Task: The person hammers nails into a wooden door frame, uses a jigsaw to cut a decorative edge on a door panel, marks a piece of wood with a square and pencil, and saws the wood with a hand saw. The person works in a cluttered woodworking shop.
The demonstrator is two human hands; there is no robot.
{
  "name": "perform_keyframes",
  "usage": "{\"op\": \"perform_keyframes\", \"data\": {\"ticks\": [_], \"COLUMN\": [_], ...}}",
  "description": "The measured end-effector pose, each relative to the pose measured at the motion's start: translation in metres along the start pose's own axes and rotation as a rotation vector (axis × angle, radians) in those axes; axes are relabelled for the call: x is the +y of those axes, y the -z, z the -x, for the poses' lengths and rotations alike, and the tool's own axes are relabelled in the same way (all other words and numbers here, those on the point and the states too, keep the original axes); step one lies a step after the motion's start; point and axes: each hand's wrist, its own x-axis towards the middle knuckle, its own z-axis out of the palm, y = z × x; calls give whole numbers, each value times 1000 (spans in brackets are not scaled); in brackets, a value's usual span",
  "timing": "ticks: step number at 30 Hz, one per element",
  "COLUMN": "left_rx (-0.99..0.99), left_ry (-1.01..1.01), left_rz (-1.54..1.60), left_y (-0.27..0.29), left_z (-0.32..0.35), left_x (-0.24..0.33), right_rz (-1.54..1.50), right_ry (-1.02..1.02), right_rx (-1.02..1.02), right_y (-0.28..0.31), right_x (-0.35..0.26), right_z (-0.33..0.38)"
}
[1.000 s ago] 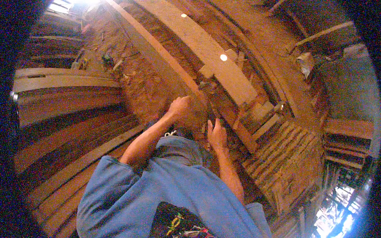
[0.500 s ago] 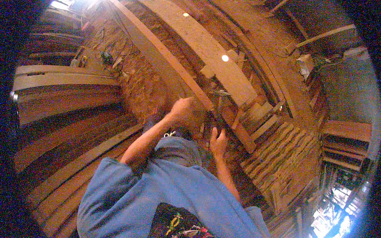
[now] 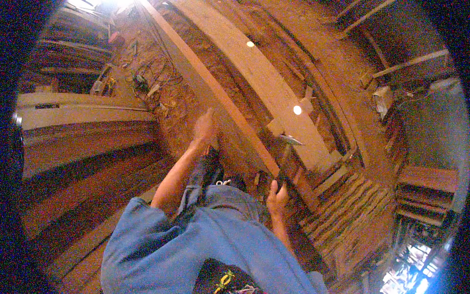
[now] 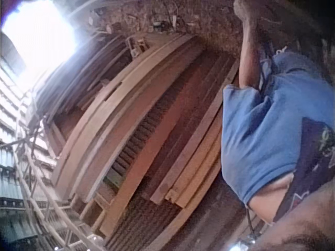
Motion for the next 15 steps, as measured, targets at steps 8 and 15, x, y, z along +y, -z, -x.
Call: {"op": "perform_keyframes", "data": {"ticks": [8,15], "left_rx": [-205,-317], "left_ry": [7,-69], "left_rz": [-128,-70], "left_y": [32,51], "left_z": [-43,-58], "left_x": [-31,-32], "right_rz": [192,321], "right_ry": [170,85], "right_rx": [-164,-265], "right_y": [-48,-87], "right_x": [-149,-206], "right_z": [-59,-83]}}
